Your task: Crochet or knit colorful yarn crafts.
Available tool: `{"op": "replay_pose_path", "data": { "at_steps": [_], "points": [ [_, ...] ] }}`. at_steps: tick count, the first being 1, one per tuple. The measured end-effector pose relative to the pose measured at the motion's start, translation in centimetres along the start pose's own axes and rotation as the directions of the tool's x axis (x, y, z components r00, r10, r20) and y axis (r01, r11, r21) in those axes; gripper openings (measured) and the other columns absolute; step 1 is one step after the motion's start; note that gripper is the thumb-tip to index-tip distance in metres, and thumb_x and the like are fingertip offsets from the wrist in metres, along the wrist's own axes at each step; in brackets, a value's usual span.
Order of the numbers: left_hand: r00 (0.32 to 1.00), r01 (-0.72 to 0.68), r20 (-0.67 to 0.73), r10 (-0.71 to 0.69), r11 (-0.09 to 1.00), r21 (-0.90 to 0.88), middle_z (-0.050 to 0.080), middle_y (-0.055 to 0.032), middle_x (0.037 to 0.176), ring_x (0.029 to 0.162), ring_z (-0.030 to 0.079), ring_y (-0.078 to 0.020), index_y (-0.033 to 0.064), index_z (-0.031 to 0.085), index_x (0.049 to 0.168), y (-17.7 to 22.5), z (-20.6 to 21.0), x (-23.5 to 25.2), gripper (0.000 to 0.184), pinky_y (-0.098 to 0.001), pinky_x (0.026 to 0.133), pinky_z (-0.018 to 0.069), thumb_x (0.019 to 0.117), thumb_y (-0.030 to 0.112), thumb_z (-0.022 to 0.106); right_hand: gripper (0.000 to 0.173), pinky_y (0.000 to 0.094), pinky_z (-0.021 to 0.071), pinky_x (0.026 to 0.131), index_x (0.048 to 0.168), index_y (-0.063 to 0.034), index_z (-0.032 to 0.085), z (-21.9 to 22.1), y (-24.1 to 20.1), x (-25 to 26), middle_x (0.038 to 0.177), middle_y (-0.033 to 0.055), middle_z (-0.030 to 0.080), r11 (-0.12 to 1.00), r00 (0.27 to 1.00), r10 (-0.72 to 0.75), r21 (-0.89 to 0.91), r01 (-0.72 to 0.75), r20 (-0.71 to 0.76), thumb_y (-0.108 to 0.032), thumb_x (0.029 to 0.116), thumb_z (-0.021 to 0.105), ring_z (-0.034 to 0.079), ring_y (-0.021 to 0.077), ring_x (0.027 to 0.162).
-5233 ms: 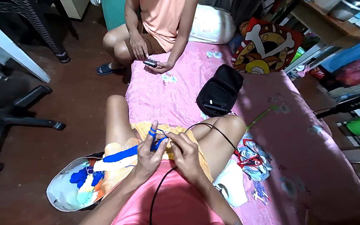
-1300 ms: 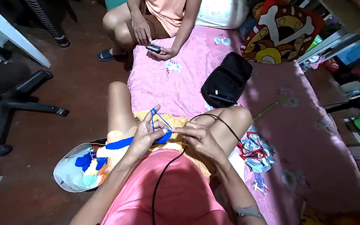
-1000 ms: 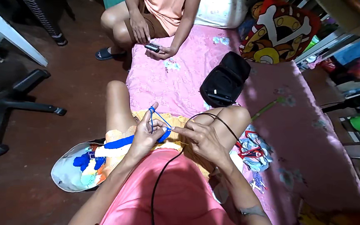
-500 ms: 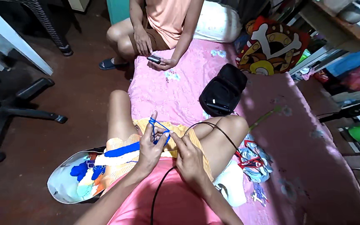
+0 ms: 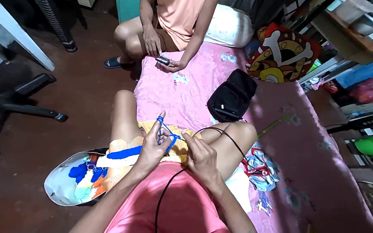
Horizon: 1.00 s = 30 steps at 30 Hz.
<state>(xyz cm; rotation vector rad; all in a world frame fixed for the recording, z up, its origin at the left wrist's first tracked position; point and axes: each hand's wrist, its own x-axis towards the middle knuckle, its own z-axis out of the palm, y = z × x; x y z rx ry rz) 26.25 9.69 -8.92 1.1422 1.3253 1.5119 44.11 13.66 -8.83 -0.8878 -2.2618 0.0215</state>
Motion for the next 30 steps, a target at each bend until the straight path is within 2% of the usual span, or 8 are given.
{"op": "replay_pose_path", "data": {
  "at_steps": [5,8,12,17,23,25,28,30],
  "points": [
    [0.997,0.061,0.047,-0.059,0.997,-0.046,0.066,0.0018,0.089,0.074,0.064,-0.0038,0.0063,0.033,0.158,-0.2,-0.1,0.2,0.074,-0.0183,0.071,0.0541,0.0903,0.002,0.062,0.039,0.0359,0.0598,0.069,0.125,-0.0051,0.072,-2.3,1.2,0.5,0.1,0.0079,0.076,0.936,0.966,0.097,0.308,-0.17,0.239,0.0,0.0883,0.06,0.072,0.0168,0.081],
    [0.998,0.05,0.039,-0.044,0.983,-0.175,0.068,0.0028,0.091,0.077,0.066,-0.0042,0.004,0.038,0.155,-0.3,0.2,0.3,0.07,-0.0187,0.073,0.0559,0.0891,-0.003,0.061,0.034,0.0183,0.0516,0.064,0.125,0.0029,0.063,-2.4,2.2,1.1,0.091,0.0011,0.069,0.376,0.798,0.258,0.704,-0.603,0.545,0.003,0.0916,0.059,0.061,0.0019,0.071],
    [1.0,-0.011,0.007,0.013,0.973,-0.231,0.07,0.0014,0.094,0.076,0.066,-0.005,0.0015,0.036,0.155,-1.2,0.7,0.1,0.072,-0.0181,0.068,0.0554,0.0887,-0.002,0.062,0.035,0.0153,0.0414,0.044,0.126,0.002,0.056,-0.2,2.7,0.5,0.077,0.0019,0.067,-0.247,0.704,0.161,0.719,-0.65,0.692,0.005,0.0915,0.057,0.052,0.0009,0.05],
    [0.998,-0.062,-0.036,0.056,0.982,-0.178,0.071,0.0009,0.095,0.072,0.064,-0.0032,-0.0004,0.034,0.156,-1.1,0.7,0.0,0.075,-0.0161,0.062,0.0513,0.0885,0.001,0.067,0.025,0.0148,0.0409,0.045,0.115,0.0025,0.058,-0.2,1.3,0.9,0.078,0.0041,0.069,-0.154,0.72,0.246,0.76,-0.631,0.648,0.007,0.091,0.057,0.053,0.0006,0.051],
    [0.906,-0.411,0.007,0.424,0.876,0.252,0.074,-0.0104,0.094,0.079,0.069,-0.0044,-0.008,0.058,0.138,-2.6,1.2,-0.5,0.045,-0.0205,0.075,0.0569,0.0945,0.005,0.061,0.017,0.0248,0.059,0.077,0.109,0.0041,0.066,-0.5,-0.1,1.6,0.099,0.0074,0.071,0.454,0.857,0.297,0.727,-0.515,0.422,0.003,0.0925,0.061,0.069,0.0074,0.085],
    [0.88,-0.453,-0.031,0.474,0.858,0.243,0.073,-0.0111,0.093,0.08,0.067,-0.0025,-0.0092,0.062,0.132,-2.9,1.7,-0.5,0.041,-0.018,0.076,0.0556,0.0931,0.004,0.062,0.02,0.0184,0.0516,0.061,0.113,0.0035,0.061,-0.6,-0.3,2.4,0.092,0.0031,0.068,0.32,0.818,0.292,0.755,-0.572,0.496,0.003,0.0931,0.06,0.061,0.0027,0.069],
    [0.918,-0.365,-0.134,0.373,0.928,0.08,0.072,-0.0056,0.099,0.087,0.067,0.0002,-0.0134,0.058,0.132,-1.8,2.0,-0.4,0.046,-0.0166,0.081,0.056,0.0878,-0.001,0.061,0.035,0.0152,0.04,0.046,0.124,0.0007,0.049,1.0,0.0,2.3,0.079,0.0017,0.066,-0.205,0.792,0.214,0.819,-0.536,0.572,0.007,0.0906,0.057,0.051,0.0007,0.052],
    [0.936,-0.307,-0.173,0.306,0.951,0.023,0.072,-0.0012,0.098,0.084,0.066,0.0007,-0.0104,0.058,0.135,-0.9,1.8,-0.2,0.05,-0.0166,0.077,0.0561,0.086,0.0,0.062,0.037,0.016,0.0414,0.05,0.125,-0.0003,0.049,2.0,-0.4,1.6,0.082,0.0024,0.068,-0.231,0.828,0.253,0.862,-0.451,0.501,0.007,0.0901,0.06,0.053,0.0007,0.056]
  ]
}}
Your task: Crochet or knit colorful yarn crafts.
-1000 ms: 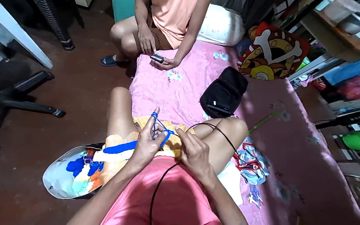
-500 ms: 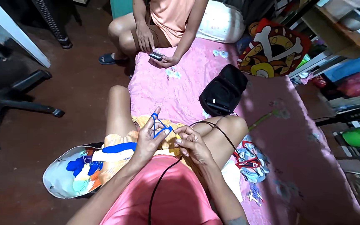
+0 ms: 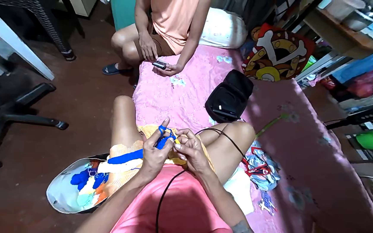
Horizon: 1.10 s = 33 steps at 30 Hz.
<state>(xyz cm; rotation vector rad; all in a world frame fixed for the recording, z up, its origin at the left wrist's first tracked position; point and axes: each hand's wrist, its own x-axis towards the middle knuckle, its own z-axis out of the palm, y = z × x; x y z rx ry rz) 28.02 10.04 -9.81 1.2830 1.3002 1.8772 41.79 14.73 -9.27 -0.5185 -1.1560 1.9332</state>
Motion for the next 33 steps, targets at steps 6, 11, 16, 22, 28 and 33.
{"op": "replay_pose_path", "data": {
  "at_steps": [6,11,16,22,28,33],
  "points": [
    [0.995,0.095,0.034,-0.094,0.995,-0.044,0.071,0.0035,0.094,0.078,0.066,-0.0016,-0.0037,0.061,0.135,0.6,-1.0,0.5,0.052,-0.0181,0.07,0.0564,0.0834,0.0,0.061,0.013,0.0208,0.058,0.079,0.102,0.0067,0.069,-0.1,1.2,-1.1,0.095,0.0114,0.072,0.471,0.864,-0.498,-0.813,0.342,0.075,0.001,0.0915,0.062,0.069,0.0073,0.087],
    [0.985,0.152,0.09,-0.148,0.988,-0.042,0.071,0.0047,0.092,0.078,0.067,-0.0018,-0.0019,0.062,0.134,1.2,-1.8,0.9,0.05,-0.0191,0.073,0.0576,0.0838,0.001,0.061,0.014,0.0228,0.0579,0.069,0.097,0.0031,0.072,-0.2,0.9,-1.2,0.087,0.0106,0.072,0.196,0.8,-0.562,-0.906,0.374,0.208,-0.002,0.0905,0.061,0.069,0.011,0.076],
    [0.977,0.175,0.127,-0.173,0.985,-0.004,0.072,0.0046,0.093,0.079,0.066,-0.0006,0.0,0.066,0.129,1.4,-2.6,1.3,0.044,-0.0186,0.075,0.0568,0.0863,0.002,0.059,0.015,0.0207,0.0571,0.072,0.099,0.005,0.07,-0.4,0.7,-1.4,0.09,0.0118,0.072,0.276,0.835,-0.509,-0.879,0.389,0.209,-0.003,0.0927,0.06,0.069,0.0092,0.079],
    [0.968,0.204,0.144,-0.205,0.979,0.021,0.073,0.0049,0.097,0.08,0.067,-0.0002,0.0028,0.069,0.126,1.4,-3.0,1.4,0.04,-0.0198,0.075,0.058,0.0867,0.004,0.06,0.014,0.0241,0.0576,0.067,0.098,0.0027,0.071,-0.5,0.6,-1.5,0.087,0.011,0.071,0.109,0.8,-0.525,-0.909,0.401,0.29,-0.001,0.0912,0.06,0.069,0.013,0.075],
    [0.967,0.204,0.157,-0.202,0.979,0.004,0.073,0.0057,0.09,0.076,0.067,-0.0004,0.0046,0.071,0.124,1.5,-3.4,1.6,0.039,-0.0184,0.071,0.0571,0.0863,0.004,0.061,0.013,0.0231,0.0577,0.07,0.097,0.0029,0.071,-0.6,0.2,-1.8,0.088,0.0109,0.072,0.162,0.818,-0.502,-0.899,0.407,0.28,-0.001,0.0913,0.06,0.069,0.012,0.078],
    [0.928,0.351,0.203,-0.313,0.917,-0.189,0.071,0.0059,0.082,0.069,0.064,-0.0023,0.0046,0.067,0.13,1.0,-3.0,1.6,0.046,-0.0178,0.065,0.0549,0.0846,-0.001,0.06,0.016,0.0159,0.0553,0.074,0.103,0.0034,0.065,-0.4,-0.1,-2.0,0.096,0.0026,0.07,0.849,0.969,-0.247,-0.488,0.205,-0.023,0.008,0.0874,0.063,0.064,-0.0004,0.08]
  ]
}}
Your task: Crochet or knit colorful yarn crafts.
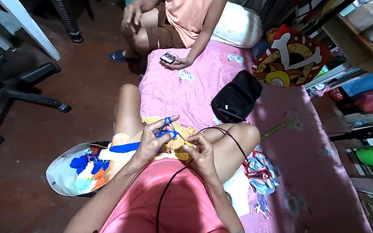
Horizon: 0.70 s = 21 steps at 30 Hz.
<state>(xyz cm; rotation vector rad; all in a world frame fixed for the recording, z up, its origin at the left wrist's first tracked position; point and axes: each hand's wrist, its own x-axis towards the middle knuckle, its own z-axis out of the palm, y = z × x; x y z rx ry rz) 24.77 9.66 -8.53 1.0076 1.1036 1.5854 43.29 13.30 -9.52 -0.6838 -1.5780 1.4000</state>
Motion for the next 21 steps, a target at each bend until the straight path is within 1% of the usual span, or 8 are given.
{"op": "replay_pose_path", "data": {
  "at_steps": [3,6,8,12,15,17,19,21],
  "points": [
    [0.998,0.056,-0.01,-0.058,0.989,-0.14,0.069,0.0035,0.079,0.065,0.064,-0.0044,0.0025,0.063,0.136,-0.5,0.8,0.0,0.052,-0.0188,0.063,0.0555,0.0849,-0.003,0.059,0.02,0.0147,0.0379,0.046,0.108,-0.0018,0.06,0.1,0.3,0.2,0.08,0.0018,0.067,0.86,0.962,0.243,0.431,-0.272,0.122,0.007,0.089,0.061,0.048,-0.0017,0.052],
    [0.994,0.094,-0.03,-0.104,0.968,-0.233,0.066,0.0015,0.076,0.066,0.065,-0.0072,0.0016,0.057,0.142,-1.1,1.5,0.1,0.057,-0.0207,0.065,0.0567,0.0849,-0.005,0.057,0.021,0.0149,0.0391,0.043,0.113,-0.0058,0.057,0.0,0.7,0.3,0.077,0.0043,0.066,0.652,0.905,0.33,0.628,-0.425,0.27,0.001,0.093,0.061,0.051,0.0015,0.048],
    [0.99,0.127,-0.029,-0.14,0.953,-0.273,0.067,-0.0006,0.076,0.067,0.066,-0.0089,0.003,0.054,0.145,-1.5,1.6,0.2,0.059,-0.0217,0.066,0.0574,0.0862,-0.005,0.056,0.021,0.015,0.0396,0.042,0.113,-0.0056,0.058,-0.1,0.8,0.3,0.078,0.0047,0.066,0.601,0.891,0.355,0.66,-0.45,0.284,-0.001,0.0931,0.062,0.051,0.0022,0.047],
    [0.986,0.162,-0.005,-0.167,0.961,-0.225,0.067,-0.0004,0.077,0.066,0.065,-0.0082,0.0028,0.052,0.147,-1.9,1.5,0.3,0.062,-0.0214,0.065,0.0562,0.0856,-0.005,0.059,0.018,0.0141,0.0386,0.042,0.111,-0.0025,0.057,0.0,0.6,0.4,0.075,0.0041,0.065,0.719,0.917,0.348,0.572,-0.395,0.196,0.002,0.0933,0.058,0.049,0.0004,0.046],
    [0.999,0.038,0.012,-0.04,0.986,0.164,0.069,0.0027,0.092,0.078,0.064,-0.0021,0.0027,0.057,0.142,-2.7,1.6,-0.2,0.055,-0.0185,0.075,0.0547,0.0881,0.003,0.063,0.017,0.0151,0.0415,0.049,0.107,0.0017,0.058,0.2,-0.4,0.7,0.081,0.0018,0.066,0.938,0.953,0.299,0.163,-0.304,0.055,0.005,0.0911,0.058,0.052,0.0,0.055],
    [0.991,-0.132,0.033,0.13,0.898,0.421,0.072,-0.0024,0.095,0.08,0.065,-0.0029,0.0047,0.063,0.138,-3.9,1.7,-0.7,0.048,-0.0215,0.077,0.0546,0.0901,0.008,0.06,0.015,0.0179,0.0475,0.054,0.106,0.0025,0.06,0.2,-1.0,1.0,0.084,0.0019,0.066,0.95,0.949,0.312,-0.02,-0.312,0.041,0.003,0.0911,0.059,0.057,0.002,0.061],
    [0.956,-0.28,0.064,0.287,0.824,0.492,0.073,-0.0065,0.091,0.074,0.064,-0.0047,0.002,0.065,0.135,-5.0,1.7,-0.9,0.044,-0.0221,0.071,0.0541,0.0915,0.008,0.057,0.016,0.0164,0.042,0.048,0.109,0.0025,0.057,0.2,-0.8,1.2,0.077,0.0005,0.064,0.93,0.934,0.353,0.087,-0.357,0.057,0.003,0.0925,0.057,0.052,0.0011,0.054],
    [0.941,-0.323,0.04,0.335,0.86,0.394,0.074,-0.0064,0.095,0.079,0.066,-0.0015,-0.0048,0.065,0.131,-4.9,1.9,-0.9,0.041,-0.0183,0.076,0.0556,0.0911,0.004,0.058,0.023,0.0143,0.039,0.041,0.115,0.0004,0.053,-0.1,0.4,1.4,0.073,0.0027,0.065,0.823,0.922,0.363,0.416,-0.386,0.137,0.003,0.0931,0.055,0.05,0.0005,0.047]
  ]
}}
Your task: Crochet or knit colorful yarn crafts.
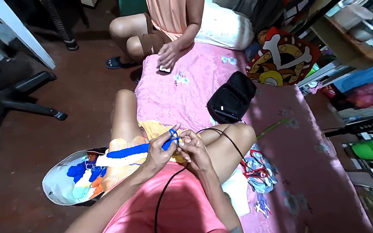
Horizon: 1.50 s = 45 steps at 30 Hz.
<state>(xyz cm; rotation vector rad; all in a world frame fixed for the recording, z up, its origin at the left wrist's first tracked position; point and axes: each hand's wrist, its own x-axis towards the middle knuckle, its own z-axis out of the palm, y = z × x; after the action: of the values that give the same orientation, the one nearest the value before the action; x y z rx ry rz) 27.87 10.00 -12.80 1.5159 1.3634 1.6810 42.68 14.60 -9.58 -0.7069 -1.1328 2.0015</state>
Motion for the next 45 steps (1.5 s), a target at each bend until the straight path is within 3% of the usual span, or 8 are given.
{"op": "replay_pose_path", "data": {
  "at_steps": [3,8,15,20,23,30,34,45],
  "points": [
    [0.991,0.102,-0.061,-0.119,0.97,-0.222,0.072,0.0006,0.096,0.083,0.066,0.0009,-0.0075,0.064,0.128,1.1,-0.1,0.5,0.043,-0.0171,0.078,0.0559,0.0856,-0.002,0.058,0.028,0.0156,0.0408,0.043,0.12,-0.003,0.052,-0.3,1.3,0.2,0.077,0.0057,0.069,0.982,0.996,-0.073,0.177,0.063,0.051,0.002,0.093,0.06,0.054,0.0024,0.049],
    [0.963,0.248,-0.015,-0.27,0.901,-0.356,0.072,0.007,0.088,0.075,0.064,0.001,-0.0016,0.068,0.125,2.3,-1.0,1.5,0.045,-0.0177,0.071,0.0544,0.0822,-0.002,0.056,0.016,0.0192,0.0577,0.081,0.105,0.009,0.064,0.3,1.8,-0.4,0.098,0.0091,0.071,0.638,0.838,-0.545,-0.636,0.434,0.025,0.003,0.0908,0.061,0.068,0.0041,0.087],
    [0.857,0.486,0.154,-0.492,0.67,-0.561,0.065,0.0045,0.069,0.055,0.054,0.0002,0.0053,0.077,0.109,2.4,-3.4,2.9,0.039,-0.0156,0.053,0.0457,0.0794,-0.001,0.052,0.014,0.0252,0.0581,0.066,0.095,0.0027,0.072,-0.5,1.8,-0.2,0.083,0.0106,0.071,0.089,0.662,-0.684,-0.865,0.494,0.307,-0.002,0.0909,0.059,0.069,0.0133,0.073],
    [0.797,0.583,0.329,-0.507,0.502,-0.639,0.07,0.0019,0.073,0.053,0.055,0.0018,0.0071,0.079,0.098,1.6,-4.6,3.1,0.035,-0.0129,0.05,0.0459,0.0781,-0.003,0.052,0.012,0.0202,0.0582,0.081,0.098,0.0065,0.068,-0.9,1.4,-0.7,0.094,0.0065,0.072,0.633,0.859,-0.492,-0.617,0.467,0.145,0.005,0.0882,0.062,0.068,0.0039,0.087],
    [0.881,0.473,0.239,-0.409,0.789,-0.392,0.073,0.0057,0.085,0.067,0.062,0.0027,0.0082,0.078,0.106,1.7,-4.1,2.7,0.034,-0.0155,0.063,0.0524,0.0815,0.0,0.056,0.015,0.0196,0.0549,0.072,0.099,0.0005,0.066,-1.3,0.7,-0.6,0.093,-0.0007,0.069,0.875,0.955,-0.281,-0.385,0.295,0.094,0.007,0.0853,0.063,0.064,0.0012,0.08],
    [0.978,-0.094,0.188,0.092,0.996,0.001,0.069,-0.0068,0.088,0.079,0.062,-0.0049,0.0034,0.076,0.117,-1.0,-1.2,0.4,0.03,-0.019,0.074,0.0515,0.0935,0.005,0.056,0.028,0.0215,0.058,0.076,0.114,0.0072,0.062,0.5,0.5,0.3,0.11,0.011,0.067,0.843,0.951,-0.299,-0.489,0.226,-0.076,0.006,0.0868,0.062,0.067,0.0067,0.09],
    [0.968,0.137,0.237,-0.079,0.961,-0.241,0.075,-0.0016,0.105,0.094,0.069,0.0,-0.0007,0.075,0.111,-0.1,-2.2,0.7,0.023,-0.0196,0.084,0.057,0.0983,0.01,0.06,0.029,0.0158,0.0406,0.045,0.117,0.0071,0.067,0.3,0.5,0.8,0.104,0.0104,0.071,0.945,0.959,-0.247,-0.254,0.206,-0.14,0.007,0.0889,0.06,0.049,-0.0004,0.054],
    [0.859,0.485,0.291,-0.422,0.486,-0.727,0.076,-0.0041,0.088,0.089,0.073,-0.0152,0.0133,0.078,0.09,0.1,-5.8,1.9,0.038,-0.0323,0.089,0.0583,0.1033,0.027,0.045,0.027,0.0149,0.0385,0.042,0.115,0.01,0.065,0.6,0.7,0.8,0.091,0.0116,0.071,0.98,0.955,-0.193,-0.088,0.177,-0.227,0.01,0.0886,0.06,0.046,-0.0003,0.048]
  ]
}}
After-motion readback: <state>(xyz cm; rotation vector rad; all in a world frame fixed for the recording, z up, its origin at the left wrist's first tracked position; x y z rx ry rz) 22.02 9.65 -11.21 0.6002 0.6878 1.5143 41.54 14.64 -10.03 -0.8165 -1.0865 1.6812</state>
